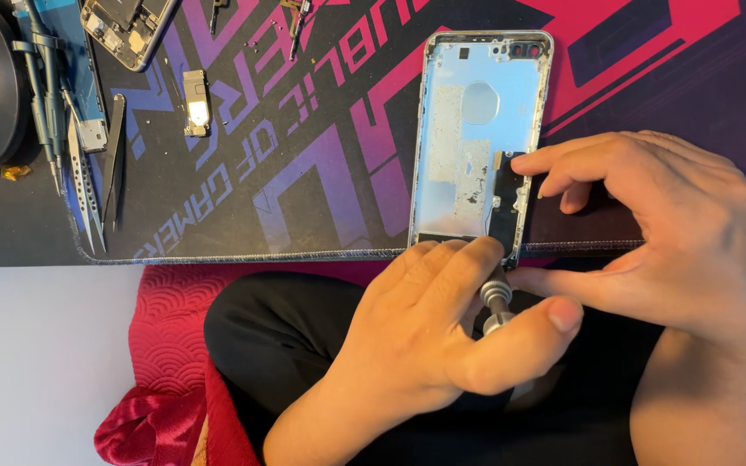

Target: Cleaning adhesive residue from the internal frame of a mobile phone using a precision scraping tool

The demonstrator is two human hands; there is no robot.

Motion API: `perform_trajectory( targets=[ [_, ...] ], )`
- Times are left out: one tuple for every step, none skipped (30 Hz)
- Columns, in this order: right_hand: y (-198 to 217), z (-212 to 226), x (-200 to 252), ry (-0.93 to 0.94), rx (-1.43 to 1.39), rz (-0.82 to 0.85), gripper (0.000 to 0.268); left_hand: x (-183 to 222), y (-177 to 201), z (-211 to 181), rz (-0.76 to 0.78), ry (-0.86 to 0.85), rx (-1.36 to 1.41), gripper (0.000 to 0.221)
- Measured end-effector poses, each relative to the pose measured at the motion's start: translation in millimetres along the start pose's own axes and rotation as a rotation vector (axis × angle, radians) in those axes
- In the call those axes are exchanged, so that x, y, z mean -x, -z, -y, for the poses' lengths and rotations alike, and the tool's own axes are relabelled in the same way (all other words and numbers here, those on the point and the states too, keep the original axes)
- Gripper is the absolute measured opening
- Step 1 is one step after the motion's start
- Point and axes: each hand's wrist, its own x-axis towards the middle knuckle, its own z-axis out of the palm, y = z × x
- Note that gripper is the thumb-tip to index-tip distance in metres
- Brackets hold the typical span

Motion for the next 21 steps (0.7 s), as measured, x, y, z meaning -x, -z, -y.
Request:
perform_trajectory(
  targets=[
    [0,0,0,-0.001,0.0,-0.001,0.07,-1,-1,0,0.001,-0.001,0.0,0.062],
    [1,1,-1,-0.007,-0.028,0.002,0.071,-2,-1,-1,-0.027,-0.009,-0.044,0.06],
    [1,1,-2,-0.013,-0.057,0.006,0.073,-4,-2,-1,-0.055,-0.018,-0.088,0.058],
    [1,1,-2,-0.011,-0.057,0.004,0.073,-4,-1,-1,-0.056,-0.019,-0.09,0.058],
    [1,1,-2,0.005,-0.079,0.002,0.07,-4,0,-1,-0.029,-0.013,-0.102,0.055],
    [1,1,-2,0.02,-0.101,0.001,0.068,-4,1,-1,-0.001,-0.008,-0.112,0.052],
    [2,1,-2,0.02,-0.1,-0.001,0.068,-8,7,-2,-0.001,-0.01,-0.113,0.052],
    [2,1,-1,0.01,-0.093,-0.002,0.071,-12,12,-2,0.053,0.003,-0.012,0.042],
    [1,1,-1,-0.001,-0.086,-0.003,0.074,-15,17,-3,0.107,0.017,0.089,0.033],
    [2,1,-2,-0.004,-0.086,-0.003,0.074,-14,14,-2,0.11,0.016,0.092,0.033],
    [2,2,-2,-0.006,-0.089,0.002,0.075,-13,12,0,0.063,-0.026,0.031,0.042],
    [3,3,-3,-0.004,-0.094,0.008,0.077,-11,10,1,0.015,-0.067,-0.033,0.051],
    [2,2,-2,-0.005,-0.095,0.009,0.077,-10,7,4,0.016,-0.065,-0.032,0.051],
    [2,2,-2,-0.004,-0.092,0.007,0.077,-10,3,6,-0.072,-0.074,-0.113,0.048],
    [2,1,-2,-0.003,-0.088,0.005,0.077,-9,0,9,-0.16,-0.083,-0.193,0.047],
    [2,3,-3,0.0,-0.088,0.003,0.077,-7,3,10,-0.161,-0.084,-0.195,0.047],
    [2,5,-5,0.015,-0.067,-0.008,0.076,-4,5,10,-0.086,-0.015,-0.059,0.05],
    [2,7,-5,0.027,-0.045,-0.019,0.076,-1,6,11,-0.01,0.054,0.08,0.054],
    [2,5,-5,0.027,-0.044,-0.02,0.076,-10,14,7,-0.01,0.052,0.081,0.054],
    [2,3,-4,0.03,-0.058,-0.015,0.071,-18,21,3,0.021,0.019,0.094,0.04],
    [2,2,-3,0.034,-0.072,-0.009,0.066,-25,29,-1,0.053,-0.013,0.108,0.029]
  ],
)
